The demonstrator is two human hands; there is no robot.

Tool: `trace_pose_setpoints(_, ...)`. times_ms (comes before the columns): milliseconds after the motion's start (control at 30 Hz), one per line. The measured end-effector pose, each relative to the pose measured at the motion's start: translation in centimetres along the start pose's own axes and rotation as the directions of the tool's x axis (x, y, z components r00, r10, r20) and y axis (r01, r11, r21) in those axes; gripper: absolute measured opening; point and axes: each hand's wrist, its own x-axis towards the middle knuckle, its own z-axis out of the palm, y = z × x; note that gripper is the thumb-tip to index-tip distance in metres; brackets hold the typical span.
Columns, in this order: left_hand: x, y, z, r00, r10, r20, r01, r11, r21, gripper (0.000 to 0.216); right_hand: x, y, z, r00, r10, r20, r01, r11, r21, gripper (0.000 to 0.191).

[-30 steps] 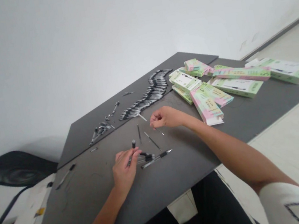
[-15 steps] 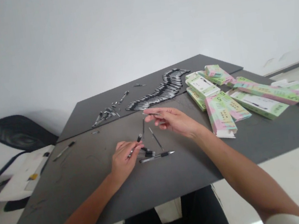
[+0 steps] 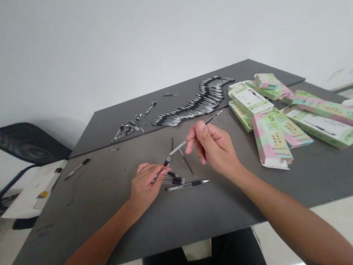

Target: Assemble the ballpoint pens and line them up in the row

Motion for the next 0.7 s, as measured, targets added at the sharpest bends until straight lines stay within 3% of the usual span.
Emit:
trace_pose_setpoints(300,0.2,0.3,-0.3,0.999,0.027,0.025,-0.028,0.999,0.020,0.016,-1.8,0.0,0.2,0.994,-0.100,0.038,0.105,0.982,-0.158,0.045)
trace_pose_setpoints(467,0.3,0.4,-0.4,0.999,0.038,0.037,-0.039,0.999,0.038,0.019,-1.7,-0.2,0.3,0.997,-0.066,0.029,0.072,0.958,-0.279,0.050)
trace_pose_setpoints(700,0.3,0.3,-0.4,0.999,0.038,0.025,-0.040,0.997,0.069,0.019,-1.7,-0.3,0.2,0.998,-0.055,0.037,0.064,0.953,-0.296,0.048)
